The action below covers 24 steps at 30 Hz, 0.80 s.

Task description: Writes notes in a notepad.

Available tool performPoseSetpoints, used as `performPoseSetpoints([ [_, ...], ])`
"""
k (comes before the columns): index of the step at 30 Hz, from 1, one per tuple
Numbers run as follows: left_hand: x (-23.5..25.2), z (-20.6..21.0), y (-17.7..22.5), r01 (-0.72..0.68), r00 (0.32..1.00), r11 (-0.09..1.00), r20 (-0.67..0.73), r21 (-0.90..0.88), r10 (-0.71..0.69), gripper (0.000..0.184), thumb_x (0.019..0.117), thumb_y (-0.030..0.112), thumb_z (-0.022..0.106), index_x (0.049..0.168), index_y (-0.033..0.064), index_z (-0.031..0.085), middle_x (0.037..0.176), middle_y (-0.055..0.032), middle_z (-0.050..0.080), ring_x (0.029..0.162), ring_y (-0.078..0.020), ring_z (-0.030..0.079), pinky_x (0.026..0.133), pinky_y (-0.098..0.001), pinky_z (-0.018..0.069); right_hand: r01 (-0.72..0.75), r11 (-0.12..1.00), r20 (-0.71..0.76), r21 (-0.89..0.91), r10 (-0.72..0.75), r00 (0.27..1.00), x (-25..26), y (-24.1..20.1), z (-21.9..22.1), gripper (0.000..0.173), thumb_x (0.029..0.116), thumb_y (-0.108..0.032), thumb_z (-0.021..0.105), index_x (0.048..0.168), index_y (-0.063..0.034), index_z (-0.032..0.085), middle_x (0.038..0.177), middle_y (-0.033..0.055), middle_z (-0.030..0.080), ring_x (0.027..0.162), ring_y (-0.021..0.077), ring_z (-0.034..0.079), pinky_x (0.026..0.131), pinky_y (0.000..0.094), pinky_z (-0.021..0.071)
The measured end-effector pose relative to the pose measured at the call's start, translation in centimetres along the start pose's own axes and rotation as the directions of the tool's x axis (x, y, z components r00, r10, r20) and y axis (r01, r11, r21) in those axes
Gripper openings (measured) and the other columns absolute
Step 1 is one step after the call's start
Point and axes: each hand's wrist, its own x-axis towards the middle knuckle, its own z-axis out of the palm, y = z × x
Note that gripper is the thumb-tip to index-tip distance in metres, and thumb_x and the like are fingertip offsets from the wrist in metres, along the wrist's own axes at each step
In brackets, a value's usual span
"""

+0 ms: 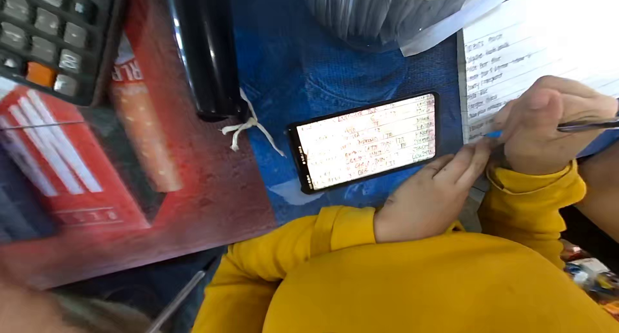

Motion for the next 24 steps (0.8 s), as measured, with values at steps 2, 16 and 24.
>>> performPoseSetpoints([
  [2, 0.2, -0.1, 0.2, 0.029, 1.000, 0.996, 0.009, -0.088, -0.028, 0.036, 0.0988, -0.003, 0.050, 0.132, -0.0069, 0.060, 0.151, -0.0187, 0.051, 0.131, -0.0237, 0.059, 0.107, -0.0284, 0.0450, -0.061, 0.998, -0.057, -0.013, 0.060, 0.997, -0.1, -0.1, 0.3, 0.049, 0.1082, -0.023, 0.048, 0.061, -0.0123, 0.042, 0.056, -0.0093, 0.043, 0.054, -0.0072, 0.048, 0.052, 0.0105, 0.0392],
  [16, 0.0, 0.1, 0.1, 0.025, 1.000, 0.995, 0.004, -0.093, -0.025, 0.035, 0.0978, -0.006, 0.049, 0.132, -0.0103, 0.057, 0.152, -0.0218, 0.048, 0.132, -0.0263, 0.058, 0.104, -0.0297, 0.0474, -0.359, 0.928, -0.176, 0.099, 0.372, 0.911, 0.7, -2.1, 0.4, 0.045, 0.0989, -0.002, 0.051, 0.057, -0.0158, 0.045, 0.052, -0.0125, 0.046, 0.047, -0.0059, 0.047, 0.048, 0.0117, 0.0414],
  [24, -0.1, 0.0, 0.1, 0.001, 1.000, 0.999, 0.014, -0.045, 0.000, 0.035, 0.0974, -0.007, 0.049, 0.131, -0.0102, 0.058, 0.152, -0.0215, 0.048, 0.132, -0.0262, 0.058, 0.104, -0.0291, 0.0473, -0.334, 0.940, -0.243, 0.069, 0.340, 0.908, 0.5, -2.0, 0.8, 0.045, 0.0995, -0.002, 0.049, 0.057, -0.0166, 0.043, 0.053, -0.0134, 0.045, 0.048, -0.0072, 0.046, 0.049, 0.0103, 0.0399],
])
